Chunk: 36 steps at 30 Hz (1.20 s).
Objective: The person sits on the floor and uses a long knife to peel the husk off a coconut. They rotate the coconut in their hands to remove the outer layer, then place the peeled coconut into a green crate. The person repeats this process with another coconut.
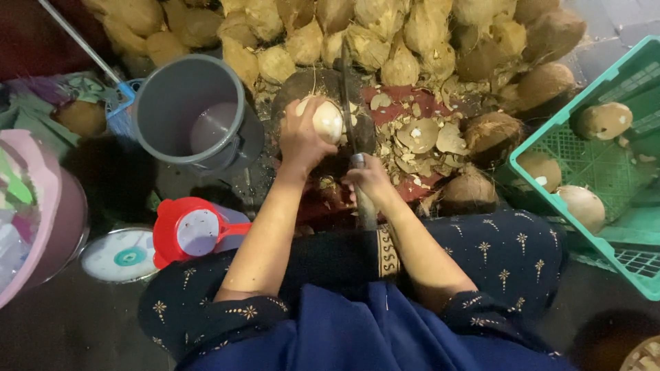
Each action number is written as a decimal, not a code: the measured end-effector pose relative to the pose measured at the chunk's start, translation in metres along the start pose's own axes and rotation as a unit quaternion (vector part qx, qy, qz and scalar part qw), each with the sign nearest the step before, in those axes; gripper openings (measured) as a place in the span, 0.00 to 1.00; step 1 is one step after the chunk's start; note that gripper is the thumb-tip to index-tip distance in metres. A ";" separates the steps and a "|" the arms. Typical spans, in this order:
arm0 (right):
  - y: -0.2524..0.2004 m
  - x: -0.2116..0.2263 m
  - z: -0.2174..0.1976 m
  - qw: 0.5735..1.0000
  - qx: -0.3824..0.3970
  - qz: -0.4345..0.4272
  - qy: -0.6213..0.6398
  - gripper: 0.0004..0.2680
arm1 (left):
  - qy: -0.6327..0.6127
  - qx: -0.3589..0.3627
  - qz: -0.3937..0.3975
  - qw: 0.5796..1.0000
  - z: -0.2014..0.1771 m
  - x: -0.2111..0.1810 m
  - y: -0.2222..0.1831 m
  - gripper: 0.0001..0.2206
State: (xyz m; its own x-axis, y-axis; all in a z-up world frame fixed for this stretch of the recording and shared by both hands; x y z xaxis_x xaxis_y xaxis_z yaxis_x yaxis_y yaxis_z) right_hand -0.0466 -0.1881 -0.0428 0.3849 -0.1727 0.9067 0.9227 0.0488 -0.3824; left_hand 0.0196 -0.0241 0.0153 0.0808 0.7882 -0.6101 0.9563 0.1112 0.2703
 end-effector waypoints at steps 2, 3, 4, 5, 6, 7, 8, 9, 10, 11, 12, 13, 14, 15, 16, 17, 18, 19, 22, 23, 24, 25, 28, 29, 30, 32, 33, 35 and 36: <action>-0.019 0.034 0.006 1.000 -0.002 0.011 0.018 0.10 | 0.001 -0.029 0.019 0.999 0.005 -0.001 0.005 0.48; -0.030 0.048 0.009 0.999 -0.008 0.026 0.039 0.12 | 0.002 -0.051 0.036 0.998 0.008 0.000 0.005 0.46; -0.049 0.067 0.010 0.999 -0.010 0.029 0.039 0.12 | 0.002 -0.048 0.035 0.998 0.009 0.002 0.002 0.46; -0.066 0.092 0.012 0.997 0.015 -0.072 0.017 0.11 | 0.012 -0.040 0.035 0.999 0.009 0.003 0.003 0.47; -0.084 0.117 0.014 0.984 0.040 -0.172 -0.006 0.10 | 0.022 -0.032 0.034 0.999 0.009 0.004 0.003 0.49; -0.081 0.114 0.011 0.985 0.038 -0.169 -0.006 0.10 | 0.022 -0.029 0.033 0.999 0.011 0.005 0.002 0.49; -0.080 0.116 0.006 0.950 -0.021 -0.306 -0.062 0.08 | 0.027 -0.039 0.048 0.998 0.013 0.005 0.001 0.50; -0.081 0.117 0.003 0.889 -0.079 -0.436 -0.116 0.08 | 0.032 -0.051 0.064 0.996 0.014 0.006 0.001 0.51; -0.069 0.100 0.005 0.890 -0.078 -0.434 -0.116 0.08 | 0.033 -0.051 0.062 0.996 0.013 0.006 -0.003 0.51; -0.052 0.081 0.007 0.948 -0.034 -0.312 -0.056 0.08 | 0.037 -0.066 0.081 0.994 0.012 0.004 -0.003 0.51; -0.037 0.062 0.011 0.983 0.012 -0.182 0.005 0.09 | 0.041 -0.080 0.099 0.991 0.010 0.001 -0.004 0.50; -0.037 0.057 0.008 0.983 0.012 -0.185 0.004 0.09 | 0.040 -0.083 0.101 0.991 0.017 0.008 -0.002 0.50; -0.036 0.047 0.006 0.997 0.024 -0.061 0.052 0.09 | 0.067 -0.118 0.134 0.982 0.022 0.012 -0.001 0.45; -0.034 0.038 0.004 0.992 0.036 0.065 0.099 0.09 | 0.095 -0.152 0.167 0.970 0.029 0.017 0.002 0.41; -0.017 0.030 0.001 0.992 0.036 0.062 0.099 0.09 | 0.094 -0.154 0.169 0.969 0.023 0.010 0.006 0.41; -0.005 0.017 -0.001 0.993 0.027 0.021 0.109 0.10 | 0.099 -0.172 0.185 0.962 0.016 0.005 0.002 0.38; 0.006 0.003 -0.004 0.993 0.018 -0.019 0.118 0.10 | 0.104 -0.190 0.201 0.955 0.009 0.000 -0.002 0.35; -0.015 0.035 -0.004 0.993 0.019 -0.024 0.117 0.10 | 0.104 -0.194 0.203 0.954 0.011 -0.001 0.002 0.35; -0.082 0.111 -0.002 0.951 0.033 -0.308 0.001 0.07 | 0.116 -0.171 0.193 0.959 0.013 -0.001 -0.007 0.44; -0.094 0.129 0.000 0.923 0.005 -0.385 0.006 0.07 | 0.092 -0.140 0.171 0.971 0.011 -0.002 -0.004 0.45; -0.108 0.147 0.003 0.888 -0.024 -0.459 0.010 0.08 | 0.067 -0.108 0.149 0.981 0.007 -0.005 -0.002 0.46; -0.078 0.112 0.001 0.897 -0.004 -0.442 0.015 0.08 | 0.067 -0.110 0.150 0.980 0.009 -0.002 -0.002 0.46; -0.008 0.011 -0.008 0.952 0.012 -0.297 0.066 0.06 | 0.106 -0.117 0.164 0.974 0.007 -0.001 0.000 0.51; -0.013 0.001 -0.002 0.993 0.009 -0.091 0.070 0.07 | 0.095 -0.086 0.137 0.982 0.003 0.001 0.001 0.53; -0.022 -0.010 0.005 0.990 0.007 0.120 0.073 0.09 | 0.085 -0.055 0.110 0.989 -0.001 0.002 0.001 0.55; -0.020 0.006 0.008 0.988 0.011 0.120 0.096 0.08 | 0.071 -0.033 0.085 0.993 0.004 0.007 0.007 0.53; -0.016 0.016 0.008 0.986 0.013 0.119 0.119 0.07 | 0.056 -0.011 0.061 0.997 0.008 0.010 0.013 0.51; -0.052 0.073 0.011 0.993 -0.009 0.052 0.104 0.08 | 0.007 0.000 0.014 1.000 0.000 0.017 0.017 0.49; -0.070 0.103 0.013 0.995 -0.031 -0.017 0.089 0.09 | -0.042 0.010 -0.031 0.999 -0.005 0.022 0.020 0.47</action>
State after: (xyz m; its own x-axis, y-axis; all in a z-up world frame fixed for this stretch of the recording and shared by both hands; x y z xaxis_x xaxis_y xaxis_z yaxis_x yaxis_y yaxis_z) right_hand -0.0717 -0.1968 0.0793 0.3390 -0.3460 0.8749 0.9296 -0.0200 -0.3681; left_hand 0.0391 -0.0019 0.0112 0.0437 0.7260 -0.6863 0.9656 0.1456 0.2156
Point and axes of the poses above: each hand's wrist, its own y-axis towards the middle knuckle, its own z-axis out of the palm, x = y × z, the point moved 2 cm from there along y, towards the middle knuckle, and after that the axes turned 9 degrees about -x, right-handed, at the moved point
